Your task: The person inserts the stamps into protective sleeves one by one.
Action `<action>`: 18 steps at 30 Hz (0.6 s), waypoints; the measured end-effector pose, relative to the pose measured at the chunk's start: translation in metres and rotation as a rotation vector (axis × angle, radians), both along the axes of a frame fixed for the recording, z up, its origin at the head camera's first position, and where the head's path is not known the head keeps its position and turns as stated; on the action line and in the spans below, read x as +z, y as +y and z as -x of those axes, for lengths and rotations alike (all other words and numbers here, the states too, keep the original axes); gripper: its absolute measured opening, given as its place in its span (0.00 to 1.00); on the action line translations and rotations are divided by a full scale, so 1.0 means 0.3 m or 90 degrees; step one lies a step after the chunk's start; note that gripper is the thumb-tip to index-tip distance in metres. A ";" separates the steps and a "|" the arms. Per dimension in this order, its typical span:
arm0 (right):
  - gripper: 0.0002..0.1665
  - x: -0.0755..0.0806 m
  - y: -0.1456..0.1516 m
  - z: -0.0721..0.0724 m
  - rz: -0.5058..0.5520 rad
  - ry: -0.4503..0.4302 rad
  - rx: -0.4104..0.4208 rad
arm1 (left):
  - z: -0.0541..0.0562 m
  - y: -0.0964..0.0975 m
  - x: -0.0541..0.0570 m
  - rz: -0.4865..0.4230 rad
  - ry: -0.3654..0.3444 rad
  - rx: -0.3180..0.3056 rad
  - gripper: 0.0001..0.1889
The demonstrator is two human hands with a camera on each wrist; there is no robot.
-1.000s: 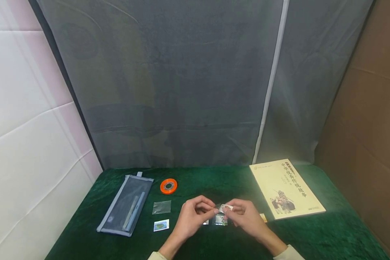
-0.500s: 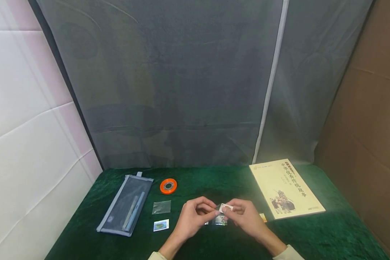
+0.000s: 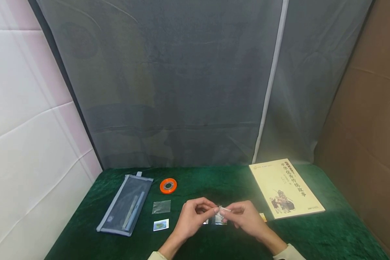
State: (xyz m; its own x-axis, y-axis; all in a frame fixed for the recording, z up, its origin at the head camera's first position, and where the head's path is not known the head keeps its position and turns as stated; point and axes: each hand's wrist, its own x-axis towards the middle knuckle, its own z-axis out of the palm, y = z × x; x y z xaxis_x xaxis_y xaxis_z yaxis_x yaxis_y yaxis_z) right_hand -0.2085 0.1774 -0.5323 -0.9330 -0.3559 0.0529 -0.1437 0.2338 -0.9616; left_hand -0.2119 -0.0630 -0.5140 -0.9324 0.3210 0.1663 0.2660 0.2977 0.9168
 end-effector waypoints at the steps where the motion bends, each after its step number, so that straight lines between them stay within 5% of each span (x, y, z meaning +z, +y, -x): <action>1: 0.11 0.001 0.000 -0.001 0.001 -0.002 0.005 | -0.001 0.000 0.001 -0.005 -0.002 -0.004 0.06; 18: 0.15 0.010 -0.001 -0.003 0.042 -0.043 0.025 | -0.005 -0.001 0.002 -0.040 -0.072 -0.036 0.08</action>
State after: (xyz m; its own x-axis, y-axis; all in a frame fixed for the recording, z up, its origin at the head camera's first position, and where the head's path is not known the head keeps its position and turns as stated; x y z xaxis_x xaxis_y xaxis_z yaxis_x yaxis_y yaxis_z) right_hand -0.2075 0.1769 -0.5292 -0.9206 -0.3902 0.0145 -0.0852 0.1644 -0.9827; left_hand -0.2104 -0.0635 -0.5133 -0.9272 0.3652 0.0827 0.1745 0.2260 0.9584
